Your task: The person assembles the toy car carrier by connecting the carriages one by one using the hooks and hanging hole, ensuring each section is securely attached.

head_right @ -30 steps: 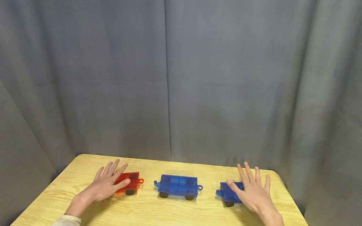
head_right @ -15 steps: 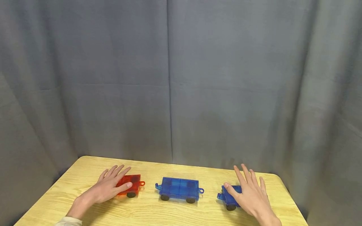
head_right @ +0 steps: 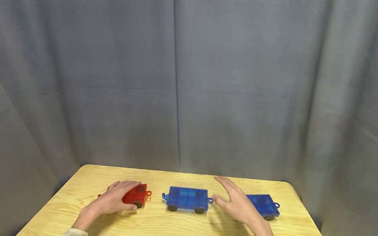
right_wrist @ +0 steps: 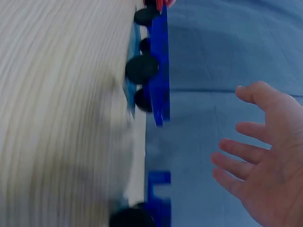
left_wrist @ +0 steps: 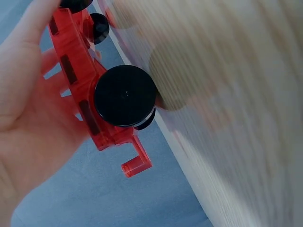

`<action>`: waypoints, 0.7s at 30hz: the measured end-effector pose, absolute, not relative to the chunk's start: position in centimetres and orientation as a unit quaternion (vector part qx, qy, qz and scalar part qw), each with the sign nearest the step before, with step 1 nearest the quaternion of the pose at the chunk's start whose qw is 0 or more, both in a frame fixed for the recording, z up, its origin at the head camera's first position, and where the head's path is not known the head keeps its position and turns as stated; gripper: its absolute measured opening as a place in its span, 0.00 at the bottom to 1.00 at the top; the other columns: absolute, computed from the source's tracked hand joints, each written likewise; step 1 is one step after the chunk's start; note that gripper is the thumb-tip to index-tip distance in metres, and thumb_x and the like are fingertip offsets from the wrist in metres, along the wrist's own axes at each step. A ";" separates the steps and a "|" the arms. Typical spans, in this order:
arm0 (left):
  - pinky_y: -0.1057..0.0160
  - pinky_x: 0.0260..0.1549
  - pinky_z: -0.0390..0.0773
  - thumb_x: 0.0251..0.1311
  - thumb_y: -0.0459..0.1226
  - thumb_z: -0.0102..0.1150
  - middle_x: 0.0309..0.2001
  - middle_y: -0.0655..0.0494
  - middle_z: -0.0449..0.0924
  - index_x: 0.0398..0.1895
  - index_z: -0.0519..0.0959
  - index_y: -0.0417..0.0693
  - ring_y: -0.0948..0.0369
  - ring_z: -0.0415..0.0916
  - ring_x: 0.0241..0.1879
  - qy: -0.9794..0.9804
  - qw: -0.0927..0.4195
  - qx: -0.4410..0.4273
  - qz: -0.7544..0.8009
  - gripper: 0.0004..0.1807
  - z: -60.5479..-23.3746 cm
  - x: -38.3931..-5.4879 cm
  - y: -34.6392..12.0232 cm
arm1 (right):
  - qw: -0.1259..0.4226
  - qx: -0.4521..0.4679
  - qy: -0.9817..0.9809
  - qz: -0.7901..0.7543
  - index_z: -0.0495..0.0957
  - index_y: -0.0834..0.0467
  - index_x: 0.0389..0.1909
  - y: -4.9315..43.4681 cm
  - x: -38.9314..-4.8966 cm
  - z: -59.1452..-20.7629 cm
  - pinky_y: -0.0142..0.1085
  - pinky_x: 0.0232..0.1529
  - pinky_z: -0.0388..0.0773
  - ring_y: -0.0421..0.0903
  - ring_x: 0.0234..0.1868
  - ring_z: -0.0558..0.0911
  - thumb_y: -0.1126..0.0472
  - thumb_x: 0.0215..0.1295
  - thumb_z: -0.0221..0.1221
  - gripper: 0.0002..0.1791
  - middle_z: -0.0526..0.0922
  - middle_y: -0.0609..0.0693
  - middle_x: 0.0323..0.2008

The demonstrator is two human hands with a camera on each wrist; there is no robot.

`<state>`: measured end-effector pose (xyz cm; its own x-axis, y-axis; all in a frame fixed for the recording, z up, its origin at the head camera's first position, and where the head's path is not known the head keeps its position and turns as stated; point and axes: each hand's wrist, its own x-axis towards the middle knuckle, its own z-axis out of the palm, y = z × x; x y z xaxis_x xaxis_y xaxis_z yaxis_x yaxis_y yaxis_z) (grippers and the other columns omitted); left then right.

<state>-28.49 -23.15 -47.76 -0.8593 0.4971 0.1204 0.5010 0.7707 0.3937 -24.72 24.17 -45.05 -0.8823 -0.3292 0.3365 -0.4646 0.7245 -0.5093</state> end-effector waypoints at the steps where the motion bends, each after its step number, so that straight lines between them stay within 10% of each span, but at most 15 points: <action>1: 0.34 0.64 0.55 0.52 0.54 0.76 0.67 0.48 0.71 0.74 0.69 0.46 0.44 0.65 0.67 -0.940 0.003 -0.267 -0.212 0.48 -47.8 -28.5 -23.2 | 0.107 0.220 -0.918 0.312 0.68 0.50 0.74 23.8 -24.9 -45.2 0.65 0.60 0.67 0.62 0.69 0.69 0.41 0.70 0.62 0.36 0.70 0.55 0.70; 21: 0.38 0.58 0.64 0.49 0.50 0.78 0.64 0.51 0.73 0.72 0.72 0.47 0.49 0.71 0.62 -0.947 0.001 -0.250 -0.202 0.46 -47.8 -28.6 -23.7 | -0.042 0.201 -0.881 0.426 0.61 0.64 0.76 20.1 -25.9 -48.6 0.62 0.62 0.66 0.73 0.66 0.68 0.47 0.65 0.69 0.46 0.62 0.65 0.74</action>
